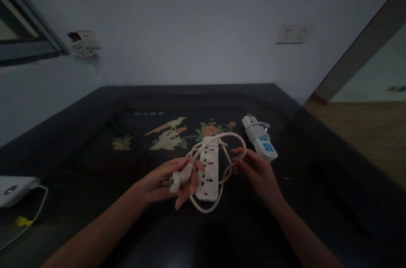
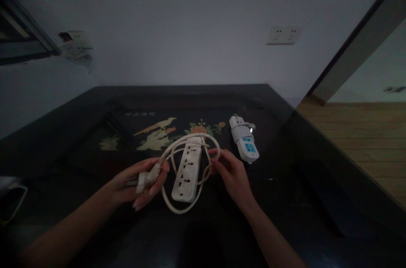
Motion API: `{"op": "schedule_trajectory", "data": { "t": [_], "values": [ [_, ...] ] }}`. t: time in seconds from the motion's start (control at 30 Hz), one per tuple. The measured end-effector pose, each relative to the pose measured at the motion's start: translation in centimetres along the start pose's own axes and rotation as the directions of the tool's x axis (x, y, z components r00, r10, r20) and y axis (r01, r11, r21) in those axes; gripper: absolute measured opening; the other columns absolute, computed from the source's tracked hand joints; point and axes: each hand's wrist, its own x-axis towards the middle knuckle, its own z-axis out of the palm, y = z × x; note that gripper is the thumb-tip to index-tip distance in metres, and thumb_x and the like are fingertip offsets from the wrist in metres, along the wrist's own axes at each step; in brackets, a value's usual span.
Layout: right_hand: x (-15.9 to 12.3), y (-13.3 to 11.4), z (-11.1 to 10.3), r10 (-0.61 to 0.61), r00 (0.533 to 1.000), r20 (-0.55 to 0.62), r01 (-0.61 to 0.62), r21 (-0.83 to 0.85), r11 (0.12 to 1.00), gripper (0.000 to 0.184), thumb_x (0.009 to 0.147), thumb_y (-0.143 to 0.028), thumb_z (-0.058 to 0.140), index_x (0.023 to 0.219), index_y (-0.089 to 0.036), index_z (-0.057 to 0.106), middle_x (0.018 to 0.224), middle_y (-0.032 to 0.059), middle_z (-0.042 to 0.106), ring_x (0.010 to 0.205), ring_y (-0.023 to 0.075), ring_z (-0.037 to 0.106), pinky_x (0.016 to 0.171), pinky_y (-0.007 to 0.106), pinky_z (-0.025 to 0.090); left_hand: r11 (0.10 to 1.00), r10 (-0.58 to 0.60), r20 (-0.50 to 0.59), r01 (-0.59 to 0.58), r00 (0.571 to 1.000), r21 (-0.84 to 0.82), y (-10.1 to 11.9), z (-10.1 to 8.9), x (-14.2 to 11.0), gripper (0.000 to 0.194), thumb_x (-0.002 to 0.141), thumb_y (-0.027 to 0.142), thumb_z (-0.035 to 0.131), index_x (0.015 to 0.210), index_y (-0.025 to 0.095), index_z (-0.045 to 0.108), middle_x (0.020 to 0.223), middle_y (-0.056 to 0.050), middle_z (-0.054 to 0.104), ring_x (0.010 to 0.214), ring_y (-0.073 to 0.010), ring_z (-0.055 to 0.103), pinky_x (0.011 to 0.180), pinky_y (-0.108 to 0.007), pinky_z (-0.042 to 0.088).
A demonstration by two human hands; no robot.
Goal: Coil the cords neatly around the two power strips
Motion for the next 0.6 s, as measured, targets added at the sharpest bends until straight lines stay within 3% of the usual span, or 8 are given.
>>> {"op": "schedule_trajectory", "data": {
  "t": [0.17, 0.27, 0.37, 0.5, 0.6],
  "values": [
    [-0.2, -0.3, -0.2, -0.057, 0.995, 0.077, 0.058, -0.006, 0.998, 0.014, 0.085, -0.031, 0.058, 0.095, -0.024, 0.066, 0.081, 0.0001, 0.059, 0.067, 0.0135, 0.058, 0.063, 0.027, 0.049, 0.997, -0.070, -0.046, 0.068, 0.996, -0.042, 0.2, -0.8, -1.2, 0.041, 0.087, 0.048, 0.048, 0.095, 0.012, 0.066, 0.060, -0.004, 0.058, 0.046, -0.0126, 0.054, 0.035, -0.019, 0.046],
    [-0.3, -0.4, -0.1, -0.060, 0.995, 0.079, 0.062, -0.016, 0.998, 0.015, 0.085, -0.032, 0.057, 0.094, -0.023, 0.066, 0.082, 0.0009, 0.058, 0.067, 0.0139, 0.058, 0.062, 0.027, 0.049, 0.996, -0.079, -0.066, 0.082, 0.995, 0.042, 0.2, -1.0, -1.7, 0.028, 0.083, 0.038, 0.060, 0.092, 0.012, 0.066, 0.057, -0.001, 0.055, 0.043, -0.0110, 0.051, 0.038, -0.021, 0.049],
    [-0.3, -0.3, 0.0, -0.032, 0.998, 0.054, 0.034, -0.047, 0.998, 0.018, 0.085, -0.032, 0.057, 0.096, -0.022, 0.066, 0.085, 0.0022, 0.059, 0.068, 0.0145, 0.058, 0.063, 0.029, 0.051, 0.979, -0.065, -0.178, 0.098, 0.982, 0.179, 0.7, -0.8, -2.1, 0.023, 0.081, 0.033, 0.065, 0.093, 0.014, 0.068, 0.059, 0.000, 0.054, 0.046, -0.0094, 0.051, 0.042, -0.020, 0.048],
    [0.1, 0.3, -0.3, 0.032, 0.999, 0.044, -0.031, -0.043, 0.999, 0.028, 0.079, -0.028, 0.061, 0.107, -0.024, 0.062, 0.091, 0.0026, 0.062, 0.078, 0.0171, 0.062, 0.067, 0.031, 0.054, 0.909, 0.041, -0.351, 0.111, 0.935, 0.402, 2.8, -0.9, -3.1, 0.026, 0.082, 0.030, 0.064, 0.104, 0.017, 0.069, 0.064, 0.000, 0.054, 0.051, -0.0079, 0.050, 0.045, -0.017, 0.043],
    [0.7, 1.6, -0.9, 0.081, 0.997, -0.018, -0.082, -0.023, 0.996, 0.034, 0.076, -0.027, 0.062, 0.110, -0.024, 0.059, 0.090, 0.0016, 0.062, 0.074, 0.0163, 0.063, 0.065, 0.031, 0.055, 0.800, 0.122, -0.489, 0.206, 0.864, 0.564, 5.2, -0.8, -4.6, 0.031, 0.083, 0.030, 0.062, 0.113, 0.024, 0.067, 0.067, 0.000, 0.057, 0.053, -0.0091, 0.050, 0.046, -0.017, 0.041]
  ]
}}
